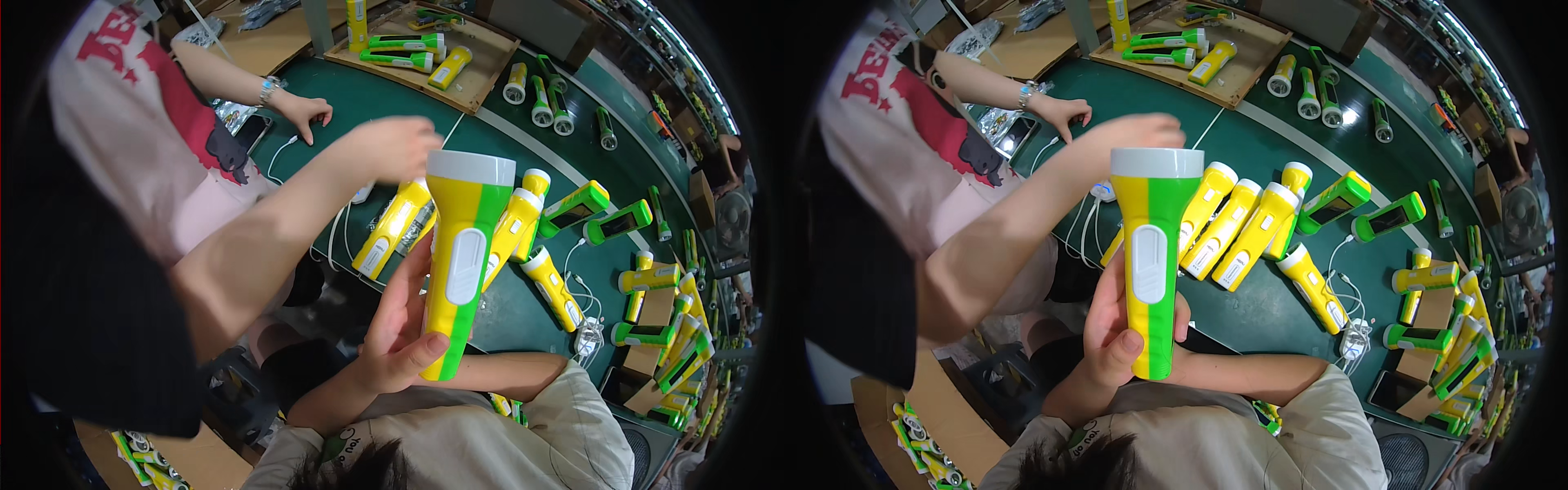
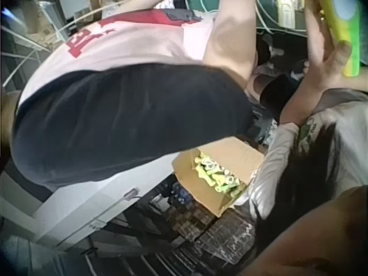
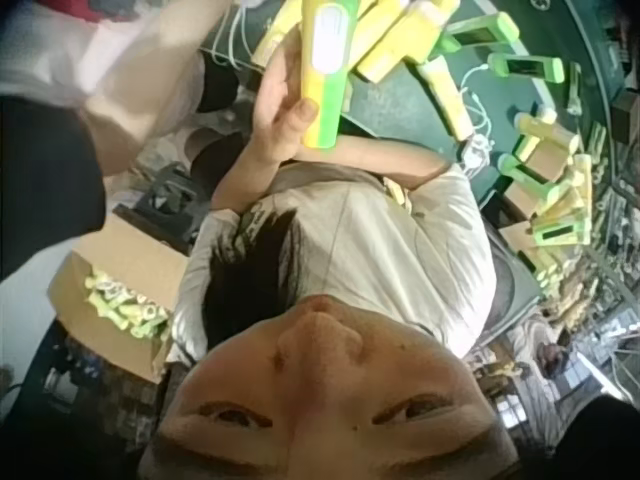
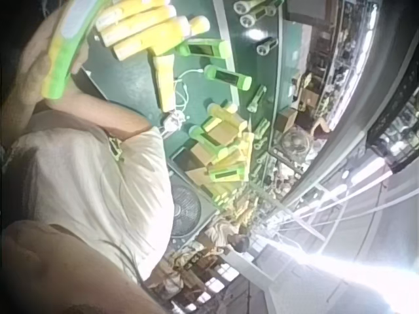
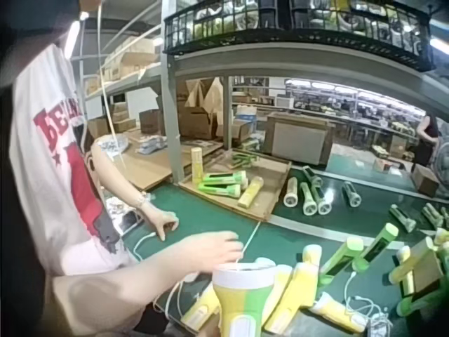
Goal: The person attaches wrist straps to flashlights using a metal tool, then assembles front lens caps onto the flashlights by hand.
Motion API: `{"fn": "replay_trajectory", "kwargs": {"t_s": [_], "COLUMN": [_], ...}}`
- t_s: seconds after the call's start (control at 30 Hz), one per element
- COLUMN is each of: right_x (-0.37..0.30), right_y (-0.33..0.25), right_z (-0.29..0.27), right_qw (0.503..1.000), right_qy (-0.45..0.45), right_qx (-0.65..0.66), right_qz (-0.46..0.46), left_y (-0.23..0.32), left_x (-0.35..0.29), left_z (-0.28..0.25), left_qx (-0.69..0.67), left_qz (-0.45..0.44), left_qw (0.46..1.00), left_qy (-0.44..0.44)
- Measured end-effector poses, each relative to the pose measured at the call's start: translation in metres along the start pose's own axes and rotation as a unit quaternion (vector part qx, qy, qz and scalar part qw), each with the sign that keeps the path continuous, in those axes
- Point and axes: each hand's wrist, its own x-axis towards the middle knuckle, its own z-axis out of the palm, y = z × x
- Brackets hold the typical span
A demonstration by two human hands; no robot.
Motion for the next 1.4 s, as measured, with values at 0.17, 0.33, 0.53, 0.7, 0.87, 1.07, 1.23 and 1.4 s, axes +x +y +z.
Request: {"fn": "replay_trajectory", "kwargs": {"t_s": [0.17,0.33,0.53,0.7,0.87,1.07,1.23,1.4], "right_x": [0.057,0.048,0.033,0.016,0.008,0.023,0.022,0.017], "right_y": [-0.030,-0.025,-0.023,-0.030,-0.036,-0.051,-0.067,-0.067], "right_z": [0.029,0.042,0.058,0.038,0.014,-0.009,-0.022,-0.050], "right_qw": [0.999,0.994,0.985,0.984,0.975,0.952,0.923,0.886], "right_qy": [-0.013,-0.035,-0.058,-0.027,0.008,0.051,0.086,0.117], "right_qx": [-0.039,-0.076,-0.108,-0.020,0.075,0.182,0.268,0.349], "right_qz": [0.035,0.069,0.121,0.175,0.208,0.241,0.262,0.283], "left_y": [-0.002,-0.016,-0.027,-0.012,-0.013,-0.014,-0.013,-0.015], "left_x": [-0.005,-0.016,-0.027,-0.026,-0.030,-0.029,-0.029,-0.026], "left_z": [-0.002,0.003,0.003,0.004,0.005,0.006,0.007,0.006], "left_qx": [-0.078,0.047,0.418,0.396,0.384,0.315,0.223,0.191], "left_qz": [-0.069,-0.148,-0.057,-0.034,-0.047,-0.060,-0.057,-0.060], "left_qw": [0.994,0.986,0.906,0.916,0.919,0.945,0.970,0.975], "left_qy": [-0.016,-0.062,-0.037,-0.053,-0.070,-0.064,-0.081,-0.091]}}
